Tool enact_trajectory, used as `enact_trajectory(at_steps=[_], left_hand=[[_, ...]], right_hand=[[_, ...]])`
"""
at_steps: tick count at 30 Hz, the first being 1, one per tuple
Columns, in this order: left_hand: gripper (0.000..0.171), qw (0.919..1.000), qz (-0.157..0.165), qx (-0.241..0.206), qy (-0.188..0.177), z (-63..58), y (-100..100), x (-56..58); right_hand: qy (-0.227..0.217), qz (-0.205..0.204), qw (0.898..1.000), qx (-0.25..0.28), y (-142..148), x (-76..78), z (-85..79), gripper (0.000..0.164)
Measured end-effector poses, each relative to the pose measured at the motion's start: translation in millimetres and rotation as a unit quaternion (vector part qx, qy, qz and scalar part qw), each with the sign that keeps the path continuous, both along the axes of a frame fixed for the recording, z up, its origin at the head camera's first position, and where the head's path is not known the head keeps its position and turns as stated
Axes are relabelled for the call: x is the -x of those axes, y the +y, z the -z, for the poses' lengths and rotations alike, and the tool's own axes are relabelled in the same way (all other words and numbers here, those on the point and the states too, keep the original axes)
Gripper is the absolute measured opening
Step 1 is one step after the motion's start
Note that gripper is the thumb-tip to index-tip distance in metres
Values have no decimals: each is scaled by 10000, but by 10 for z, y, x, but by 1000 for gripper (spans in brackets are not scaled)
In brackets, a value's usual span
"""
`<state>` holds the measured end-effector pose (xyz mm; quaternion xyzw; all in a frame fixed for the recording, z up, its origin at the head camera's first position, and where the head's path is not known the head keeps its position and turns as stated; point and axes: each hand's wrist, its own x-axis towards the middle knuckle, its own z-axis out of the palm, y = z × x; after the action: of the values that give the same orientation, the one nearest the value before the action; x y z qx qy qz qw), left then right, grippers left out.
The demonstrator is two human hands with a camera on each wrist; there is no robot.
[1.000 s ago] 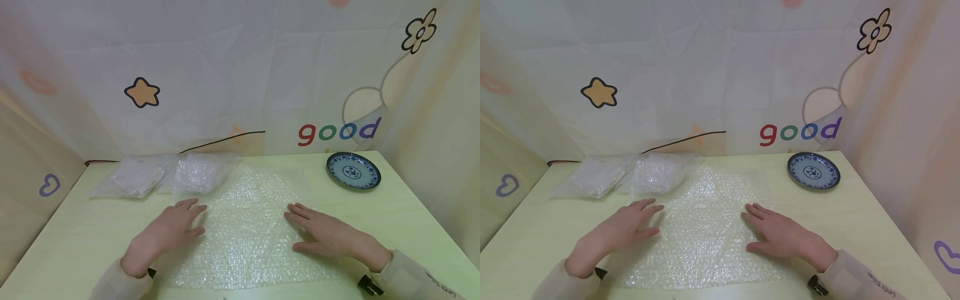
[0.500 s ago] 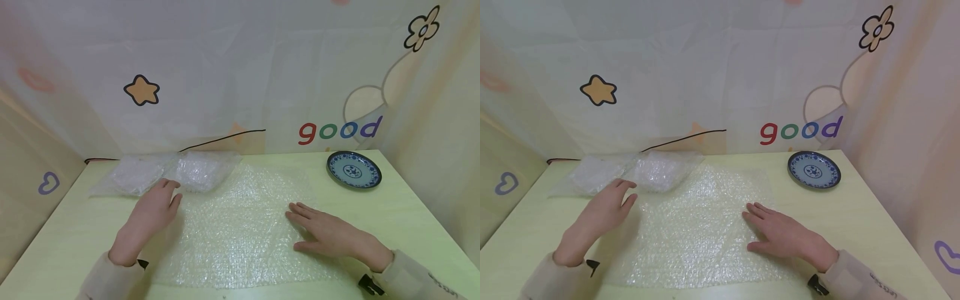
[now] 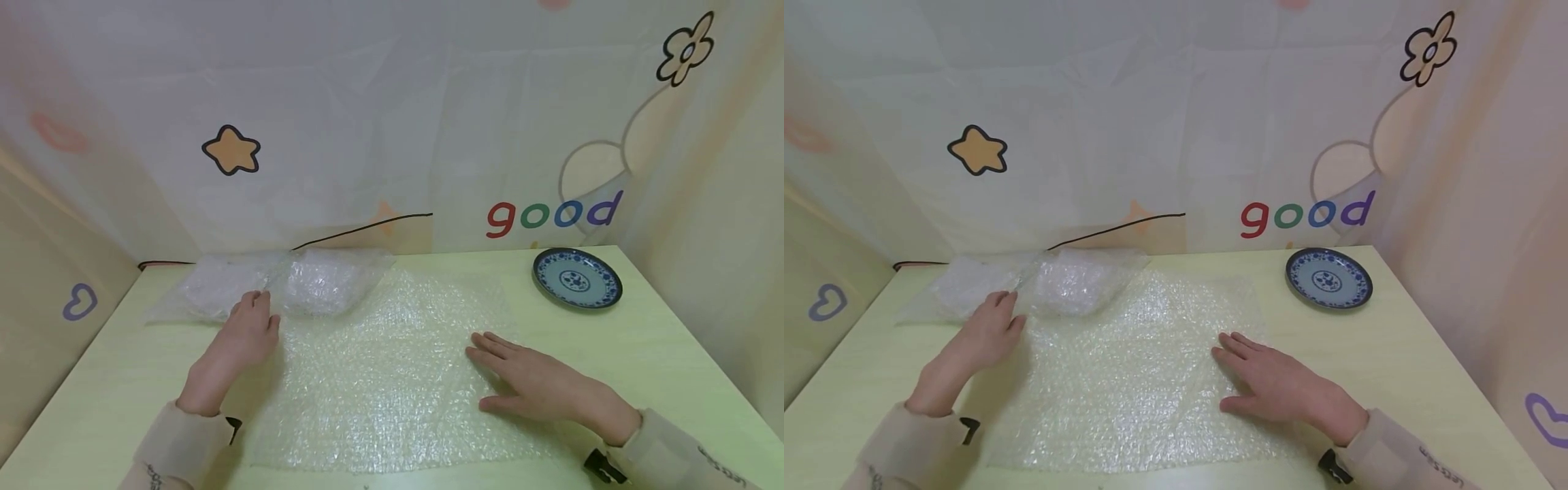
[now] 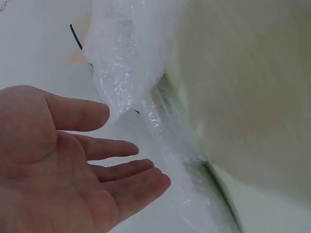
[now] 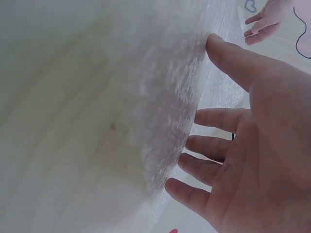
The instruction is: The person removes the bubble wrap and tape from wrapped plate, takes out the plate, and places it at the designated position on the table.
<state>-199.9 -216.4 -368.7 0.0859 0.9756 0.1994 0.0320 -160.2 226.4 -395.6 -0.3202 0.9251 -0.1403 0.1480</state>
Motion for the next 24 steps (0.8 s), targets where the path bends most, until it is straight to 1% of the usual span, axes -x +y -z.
enact_trajectory(at_steps=[4, 9, 13, 17, 21, 24], left_hand=[[55, 9997, 156, 26, -189, 34, -39, 50], [56, 9987, 380, -37, -350, 108, -87, 96], [55, 9984, 513, 35, -247, 162, -107, 111], [54, 9980, 593, 170, -151, 186, -107, 122], [53, 9976, 602, 245, -250, 183, -106, 134], [53, 9974, 622, 249, -254, 175, -109, 136]], right_hand=[[-12, 25, 10000, 6, 2, 3, 5, 84], [23, 0, 10000, 6, 1, 0, -3, 84], [31, -6, 10000, -1, -8, -1, -9, 84], [30, 2, 10000, 1, -9, 1, -8, 84], [41, 0, 10000, 11, -3, 2, 0, 83], [24, 22, 10000, 18, -2, 0, 5, 84]])
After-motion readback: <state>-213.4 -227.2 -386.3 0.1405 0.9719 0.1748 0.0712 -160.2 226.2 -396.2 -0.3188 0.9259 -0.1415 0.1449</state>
